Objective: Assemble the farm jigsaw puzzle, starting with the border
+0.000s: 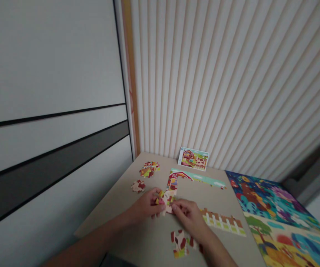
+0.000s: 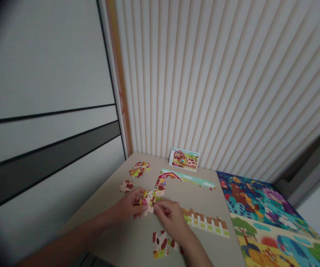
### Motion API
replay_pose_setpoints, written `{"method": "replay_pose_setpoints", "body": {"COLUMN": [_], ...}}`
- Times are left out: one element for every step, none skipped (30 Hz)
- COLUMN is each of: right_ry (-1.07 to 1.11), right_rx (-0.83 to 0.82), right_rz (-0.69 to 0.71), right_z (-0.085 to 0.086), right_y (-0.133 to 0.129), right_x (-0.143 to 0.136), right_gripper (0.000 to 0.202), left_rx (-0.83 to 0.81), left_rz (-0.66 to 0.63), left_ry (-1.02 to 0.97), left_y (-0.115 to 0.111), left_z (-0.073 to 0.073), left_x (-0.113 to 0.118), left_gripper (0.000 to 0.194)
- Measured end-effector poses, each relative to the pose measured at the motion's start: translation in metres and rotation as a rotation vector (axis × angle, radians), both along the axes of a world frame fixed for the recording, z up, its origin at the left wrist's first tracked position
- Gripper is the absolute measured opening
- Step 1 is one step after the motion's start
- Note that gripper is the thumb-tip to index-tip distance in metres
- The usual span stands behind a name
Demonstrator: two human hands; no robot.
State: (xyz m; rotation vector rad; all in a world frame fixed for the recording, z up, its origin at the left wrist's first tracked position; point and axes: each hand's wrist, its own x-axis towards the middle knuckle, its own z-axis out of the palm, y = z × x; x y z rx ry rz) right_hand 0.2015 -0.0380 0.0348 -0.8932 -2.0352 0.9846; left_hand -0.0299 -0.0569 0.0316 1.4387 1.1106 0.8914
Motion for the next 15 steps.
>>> {"method": "replay_pose_setpoints", "body": {"right_ry": [-0.038, -0.067, -0.092, -0.116, -0.141, -0.17, -0.199, -0.225, -0.246, -0.26, -0.268, -0.273, -0.276, -0.279, -0.283], "right_rx": [0.051, 0.099, 0.143, 0.183, 0.216, 0.243, 0.266, 0.285, 0.299, 0.308, 0.314, 0.317, 0.318, 0.319, 0.319], "right_rz": [0.014, 0.018, 0.014, 0.002, -0.01, -0.017, -0.02, -0.02, -0.016, -0.009, -0.004, 0.002, 0.006, 0.01, 0.014], "right_z": [0.003, 0.005, 0.006, 0.007, 0.007, 0.007, 0.006, 0.005, 0.005, 0.004, 0.003, 0.003, 0.003, 0.003, 0.003], "right_y": [-0.001, -0.001, -0.001, 0.0, 0.001, 0.002, 0.003, 0.003, 0.003, 0.003, 0.003, 0.003, 0.002, 0.002, 0.002], "right_x": [0.0, 0.0, 0.0, 0.001, 0.002, 0.003, 0.004, 0.005, 0.005, 0.004, 0.004, 0.004, 0.003, 0.003, 0.003], "right_gripper": [0.039, 0.039, 0.039, 0.039, 0.038, 0.038, 0.037, 0.036, 0.035, 0.035, 0.034, 0.034, 0.034, 0.034, 0.034], "left_rx": [0.102, 0.186, 0.242, 0.259, 0.262, 0.269, 0.288, 0.307, 0.32, 0.328, 0.331, 0.336, 0.348, 0.37, 0.394], "left_rz": [0.045, 0.084, 0.152, 0.213, 0.255, 0.271, 0.283, 0.281, 0.27, 0.256, 0.239, 0.23, 0.232, 0.245, 0.272], "left_ry": [0.119, 0.256, 0.383, 0.486, 0.576, 0.658, 0.73, 0.791, 0.848, 0.904, 0.958, 1.01, 1.056, 1.091, 1.115], "left_y": [0.001, 0.003, 0.006, 0.009, 0.012, 0.015, 0.017, 0.018, 0.019, 0.02, 0.02, 0.022, 0.024, 0.029, 0.035], "left_z": [0.001, 0.003, 0.005, 0.006, 0.006, 0.005, 0.002, -0.001, -0.005, -0.009, -0.011, -0.013, -0.014, -0.013, -0.011], "left_x": [-0.011, -0.024, -0.037, -0.05, -0.063, -0.073, -0.082, -0.089, -0.093, -0.095, -0.096, -0.095, -0.093, -0.091, -0.089], "left_gripper": [0.034, 0.029, 0.03, 0.035, 0.038, 0.038, 0.038, 0.037, 0.036, 0.035, 0.036, 0.036, 0.037, 0.039, 0.04]}}
